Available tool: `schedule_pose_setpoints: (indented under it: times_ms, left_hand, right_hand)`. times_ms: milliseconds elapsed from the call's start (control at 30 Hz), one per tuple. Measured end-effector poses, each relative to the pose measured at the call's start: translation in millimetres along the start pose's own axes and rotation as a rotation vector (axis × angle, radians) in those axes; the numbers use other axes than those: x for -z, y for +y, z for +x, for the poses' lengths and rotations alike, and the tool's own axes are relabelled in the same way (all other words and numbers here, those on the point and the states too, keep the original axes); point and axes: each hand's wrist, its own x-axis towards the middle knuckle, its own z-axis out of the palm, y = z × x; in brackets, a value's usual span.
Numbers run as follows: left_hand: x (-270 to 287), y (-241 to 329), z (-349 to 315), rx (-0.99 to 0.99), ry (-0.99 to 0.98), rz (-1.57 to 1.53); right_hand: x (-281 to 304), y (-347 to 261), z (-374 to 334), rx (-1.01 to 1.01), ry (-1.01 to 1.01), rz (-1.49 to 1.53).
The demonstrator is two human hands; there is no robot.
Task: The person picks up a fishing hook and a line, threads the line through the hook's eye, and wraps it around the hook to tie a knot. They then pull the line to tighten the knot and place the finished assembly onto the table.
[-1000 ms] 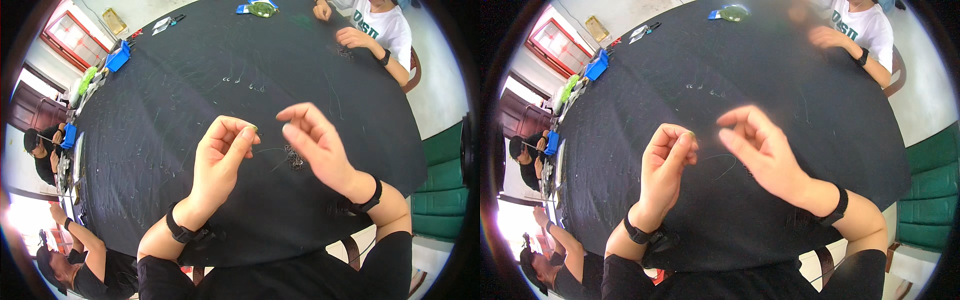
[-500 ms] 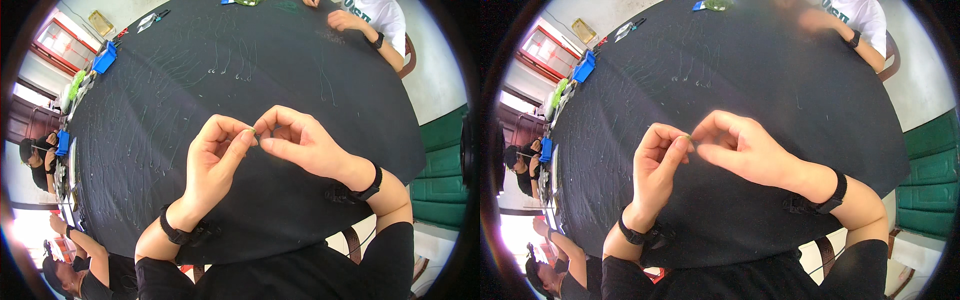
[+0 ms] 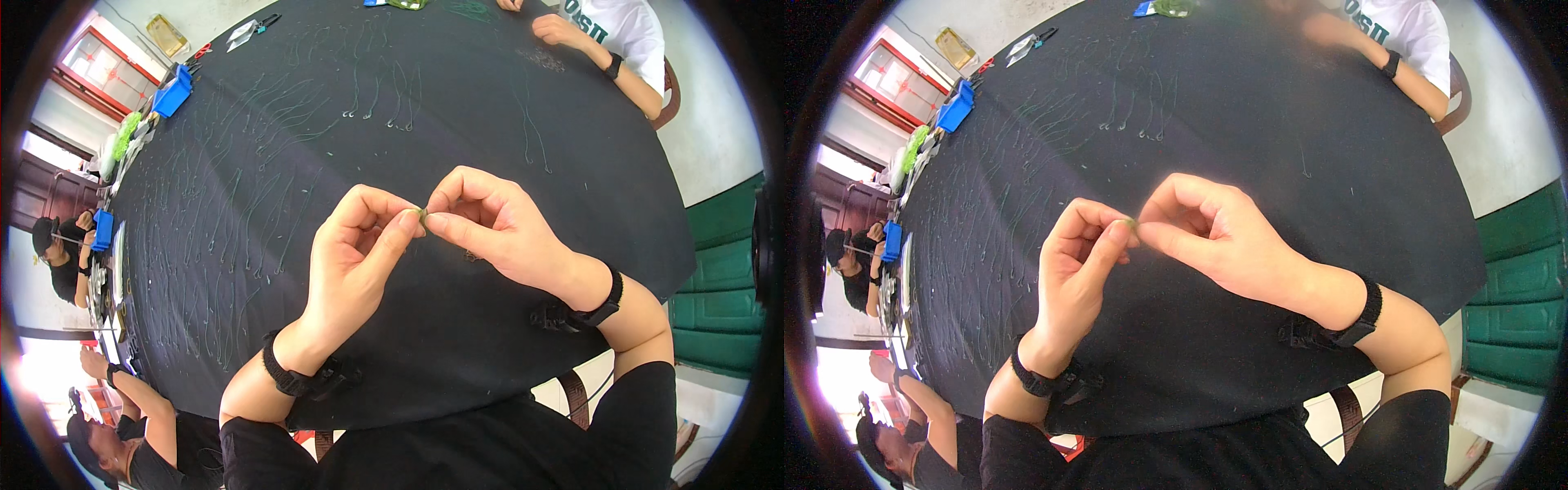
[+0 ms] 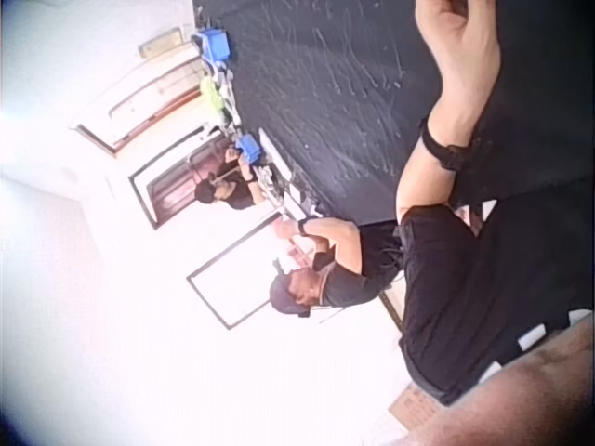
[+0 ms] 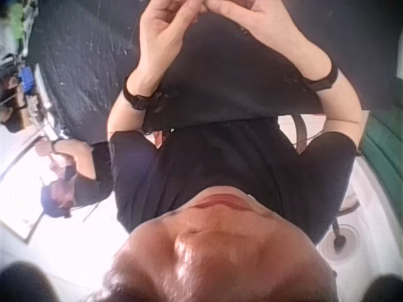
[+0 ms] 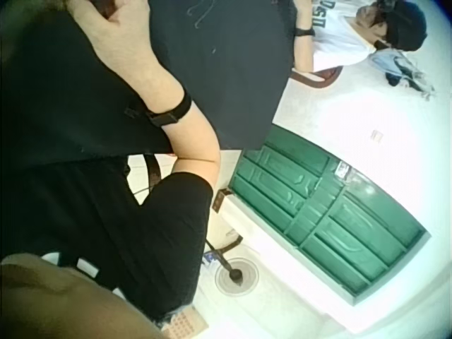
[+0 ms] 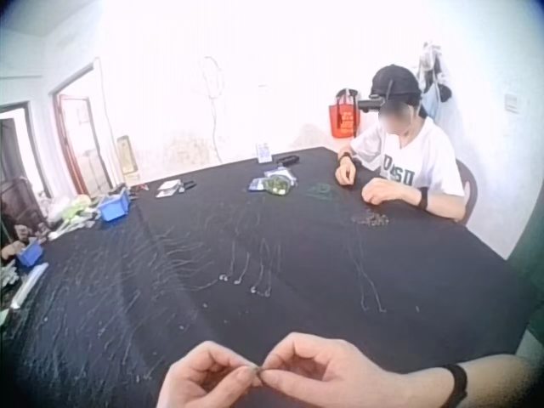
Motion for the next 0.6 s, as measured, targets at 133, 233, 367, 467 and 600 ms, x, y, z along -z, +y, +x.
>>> schedule_pose_setpoints:
  times_ms: [133,233,367,467,600]
  left_hand:
    - [1.6,-0.6,0.8,0.003,0.007,0.019]
    - [0.1,-2.8,1.0,-0.025,0.021,0.027]
    - [-0.7,-3.9,0.7,-0.039,0.014,0.037]
    - [0.8,-3.1,0.9,-0.008,0.009,0.037]
    - [0.3,-2.0,0.0,-0.029,0.012,0.103]
  right_hand:
    - [1.5,-1.1,0.4,0.0,0.033,-0.077]
    - [3.6,-2.4,0.0,0.002,0.046,-0.161]
    - [6.3,-6.4,-2.2,0.047,0.094,-0.299]
    - [5.9,-7.5,-1.7,0.079,0.115,-0.366]
    - [4.5,-6.7,-0.5,0.206,0.135,-0.481]
